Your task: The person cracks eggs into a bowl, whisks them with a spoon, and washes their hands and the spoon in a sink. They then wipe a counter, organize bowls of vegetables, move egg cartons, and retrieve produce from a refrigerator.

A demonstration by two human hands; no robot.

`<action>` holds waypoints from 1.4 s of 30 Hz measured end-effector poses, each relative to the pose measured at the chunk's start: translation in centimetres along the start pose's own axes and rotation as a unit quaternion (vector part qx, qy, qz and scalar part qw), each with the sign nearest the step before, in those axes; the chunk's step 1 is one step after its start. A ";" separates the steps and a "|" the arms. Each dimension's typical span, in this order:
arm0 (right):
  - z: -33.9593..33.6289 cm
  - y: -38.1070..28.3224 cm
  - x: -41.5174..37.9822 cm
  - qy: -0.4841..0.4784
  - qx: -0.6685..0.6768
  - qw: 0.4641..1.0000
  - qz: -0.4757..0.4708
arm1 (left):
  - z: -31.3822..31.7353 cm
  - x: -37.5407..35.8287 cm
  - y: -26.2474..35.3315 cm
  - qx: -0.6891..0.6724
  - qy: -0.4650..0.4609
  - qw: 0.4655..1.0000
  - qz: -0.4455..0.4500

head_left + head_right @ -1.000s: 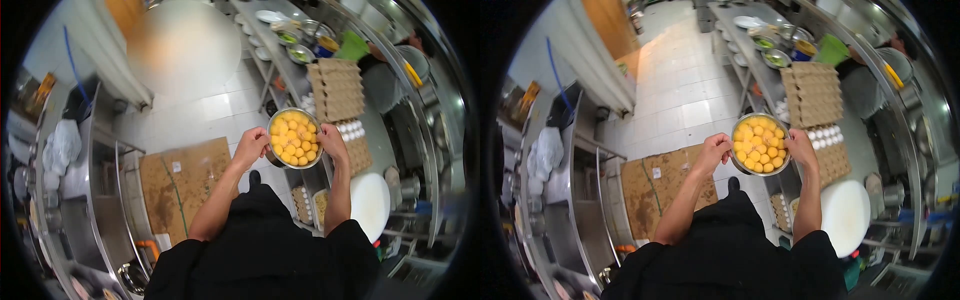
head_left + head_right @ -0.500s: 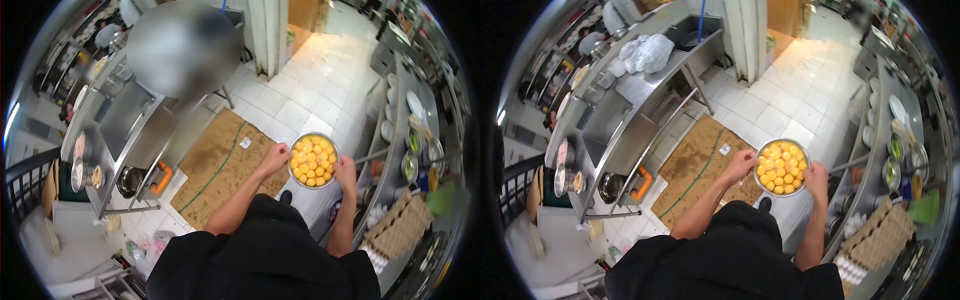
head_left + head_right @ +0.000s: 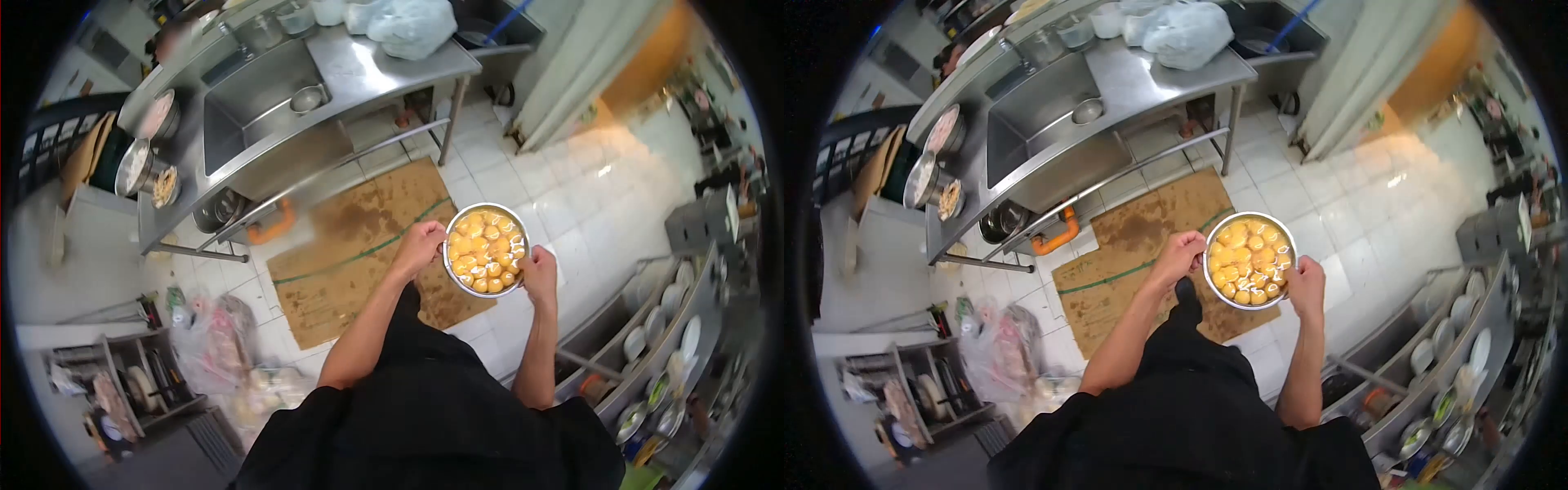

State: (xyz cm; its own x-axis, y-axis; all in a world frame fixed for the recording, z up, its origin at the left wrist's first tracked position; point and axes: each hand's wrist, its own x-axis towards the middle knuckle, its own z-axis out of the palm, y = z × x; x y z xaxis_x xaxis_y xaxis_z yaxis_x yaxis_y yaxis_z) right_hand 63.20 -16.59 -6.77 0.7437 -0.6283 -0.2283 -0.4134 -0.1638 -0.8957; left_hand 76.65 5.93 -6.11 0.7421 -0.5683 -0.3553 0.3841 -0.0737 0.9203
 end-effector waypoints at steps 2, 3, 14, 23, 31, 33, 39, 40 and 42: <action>2.9 -2.3 3.2 -0.035 0.065 0.997 0.010 | -2.4 2.2 1.6 -0.014 0.055 0.998 -0.010; 4.5 -3.8 4.9 -0.037 0.051 0.998 0.005 | -4.0 3.1 3.0 -0.005 0.064 0.998 -0.005; 21.7 -17.5 23.1 -0.136 0.164 0.977 -0.015 | -19.2 11.6 11.6 -0.113 0.187 0.965 0.142; 35.4 -24.1 37.1 -0.192 0.155 0.969 -0.018 | -32.7 15.2 13.6 0.033 0.363 0.929 0.059; 43.2 -26.4 44.7 -0.184 0.123 0.975 0.000 | -47.7 20.6 16.0 0.468 0.447 0.747 0.152; 44.0 -27.0 45.6 -0.170 0.115 0.979 0.000 | -51.2 22.3 18.5 0.508 0.444 0.732 0.095; 45.3 -27.8 46.0 -0.108 0.108 0.988 0.026 | -63.2 31.1 23.9 0.655 0.381 0.643 0.112; 45.7 -29.1 44.3 -0.094 0.106 0.989 0.027 | -64.5 32.8 24.9 0.653 0.372 0.649 0.122; 47.0 -31.1 40.0 -0.007 0.276 0.955 0.109 | -66.9 35.8 26.7 0.711 0.302 0.615 0.156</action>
State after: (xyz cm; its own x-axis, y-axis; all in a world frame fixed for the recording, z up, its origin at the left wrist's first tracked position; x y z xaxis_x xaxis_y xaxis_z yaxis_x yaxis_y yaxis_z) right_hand 130.46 -0.90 -6.00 0.6798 -0.5912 -0.4340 -0.2225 0.3976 -0.8902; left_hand 150.18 38.47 -5.24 0.8918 -0.3596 0.2748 -0.3786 -0.9254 0.0178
